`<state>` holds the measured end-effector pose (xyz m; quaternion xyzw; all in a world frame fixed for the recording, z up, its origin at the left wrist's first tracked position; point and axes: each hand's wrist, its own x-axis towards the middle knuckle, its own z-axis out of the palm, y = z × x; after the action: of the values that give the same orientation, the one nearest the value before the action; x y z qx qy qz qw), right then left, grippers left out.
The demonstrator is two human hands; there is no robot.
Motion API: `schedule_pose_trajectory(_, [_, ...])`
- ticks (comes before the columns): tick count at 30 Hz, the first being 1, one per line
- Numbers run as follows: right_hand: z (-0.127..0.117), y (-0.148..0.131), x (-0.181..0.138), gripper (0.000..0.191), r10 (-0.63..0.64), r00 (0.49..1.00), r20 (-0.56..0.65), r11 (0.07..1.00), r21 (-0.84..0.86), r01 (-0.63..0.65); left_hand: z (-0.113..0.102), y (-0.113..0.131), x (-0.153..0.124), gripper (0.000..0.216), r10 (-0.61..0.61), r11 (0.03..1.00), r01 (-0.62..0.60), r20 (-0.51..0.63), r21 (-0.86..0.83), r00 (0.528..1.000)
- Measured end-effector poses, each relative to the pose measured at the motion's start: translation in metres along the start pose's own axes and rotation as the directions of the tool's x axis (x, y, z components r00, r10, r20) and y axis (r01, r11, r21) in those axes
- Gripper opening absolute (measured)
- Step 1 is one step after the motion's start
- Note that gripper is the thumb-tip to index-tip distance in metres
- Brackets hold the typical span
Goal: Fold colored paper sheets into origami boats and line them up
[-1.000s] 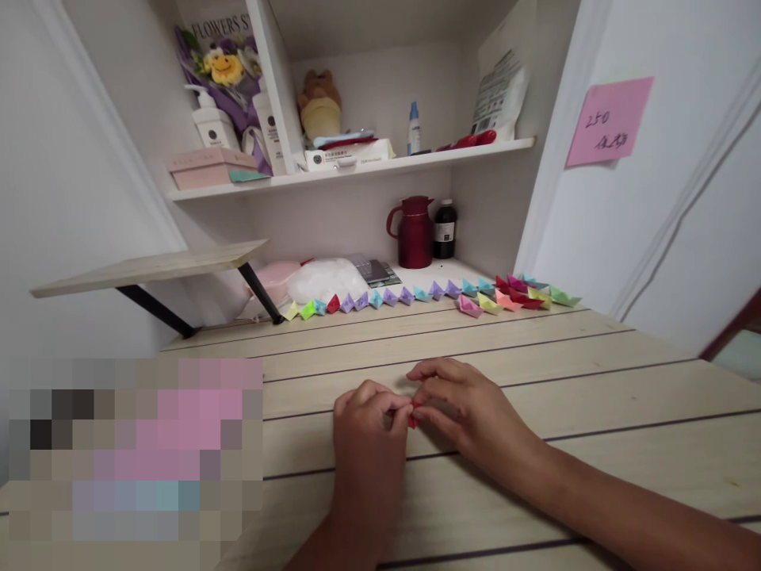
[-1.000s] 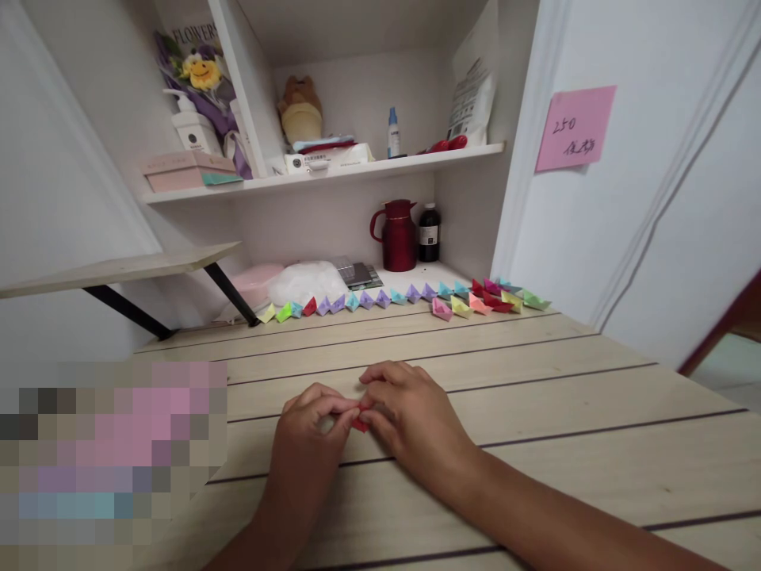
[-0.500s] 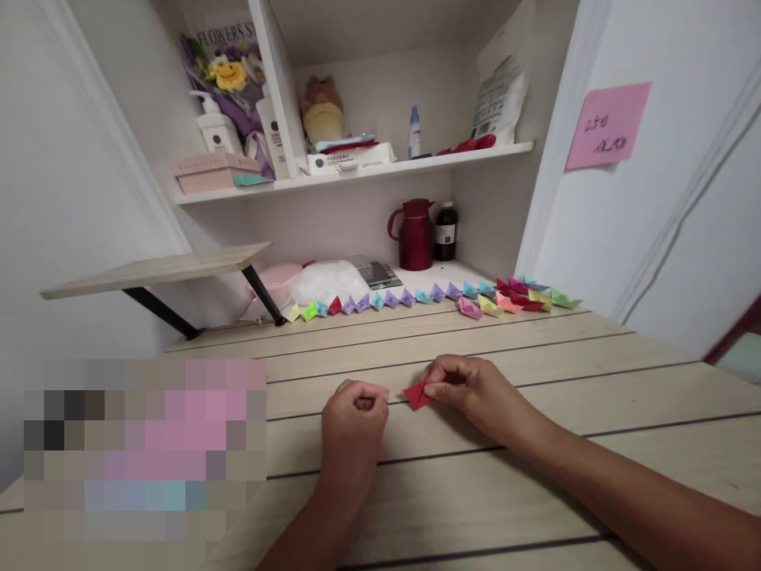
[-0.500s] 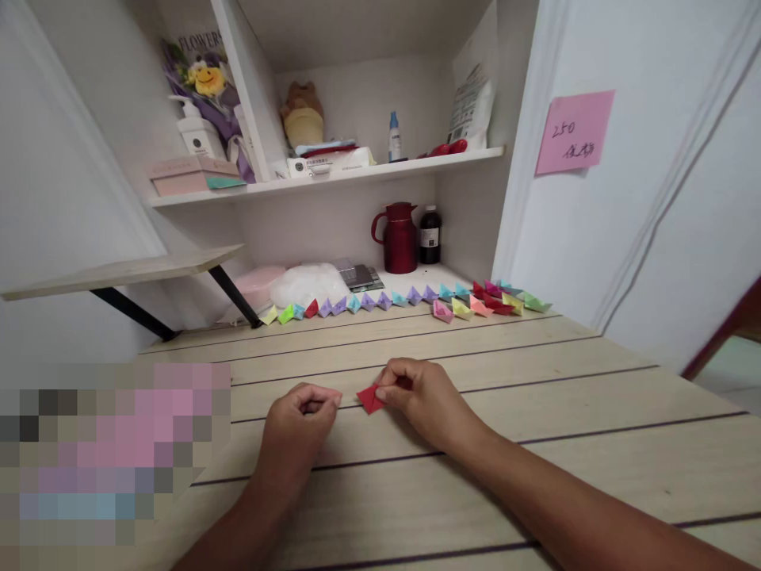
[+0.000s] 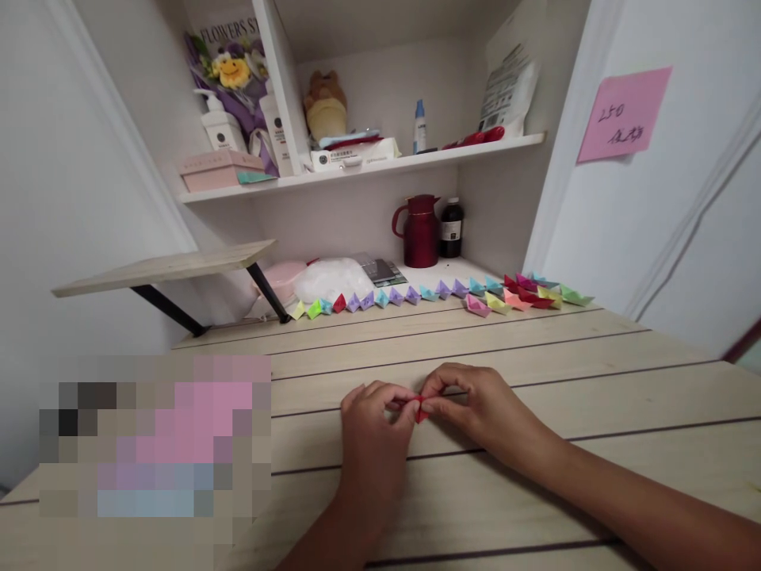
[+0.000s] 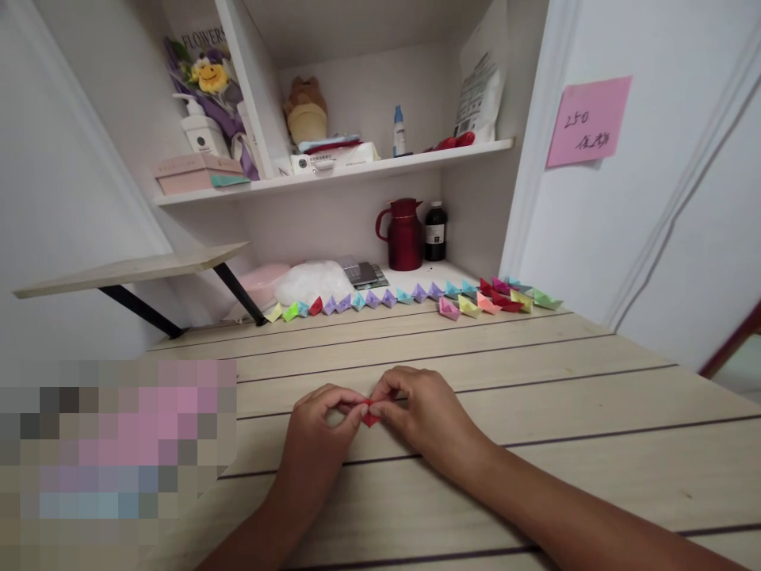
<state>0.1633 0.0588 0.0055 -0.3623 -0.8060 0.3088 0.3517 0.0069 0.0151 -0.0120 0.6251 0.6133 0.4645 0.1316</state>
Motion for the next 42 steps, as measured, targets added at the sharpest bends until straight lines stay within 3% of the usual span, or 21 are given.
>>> schedule_pose_trajectory(11, [0.001,0.000,0.000,0.012,-0.025,1.000,0.001,0.997,-0.075,0.025,0.001,0.005,0.001,0.013,-0.004,1.000,0.004,-0.032,-0.014,0.999])
schedule_pose_trajectory(19, [0.000,-0.003,-0.003,0.020,-0.064,0.998,0.013,0.998,-0.006,0.064,0.004,0.005,-0.002,0.013,0.005,1.000,-0.004,-0.050,0.009,0.999])
schedule_pose_trajectory(25, [0.003,-0.001,-0.001,0.019,-0.006,1.000,0.016,0.997,0.080,0.005,0.005,0.006,-0.002,0.011,-0.153,0.977,0.146,-0.035,-0.155,0.988])
schedule_pose_trajectory(29, [0.001,0.009,0.002,0.014,0.046,0.999,-0.008,0.994,0.100,-0.045,0.001,0.003,0.005,0.010,-0.335,0.922,0.316,-0.054,-0.222,0.941])
schedule_pose_trajectory(31, [0.000,0.013,0.004,0.012,0.065,0.997,-0.028,0.993,0.096,-0.062,-0.001,0.001,0.007,0.009,-0.364,0.906,0.336,-0.068,-0.257,0.929])
schedule_pose_trajectory(34, [0.000,0.013,0.005,0.011,0.051,0.998,-0.043,0.995,0.092,-0.047,-0.002,0.001,0.006,0.010,-0.320,0.919,0.294,-0.065,-0.264,0.945])
schedule_pose_trajectory(39, [0.001,0.003,0.001,0.018,-0.076,0.997,-0.034,0.997,0.030,0.077,0.001,0.002,0.002,0.010,-0.243,0.960,0.228,-0.076,-0.164,0.967])
schedule_pose_trajectory(42, [0.002,0.000,0.000,0.021,-0.118,0.992,-0.040,0.993,-0.016,0.117,0.006,-0.002,-0.001,0.011,-0.136,0.989,0.128,-0.110,-0.071,0.985])
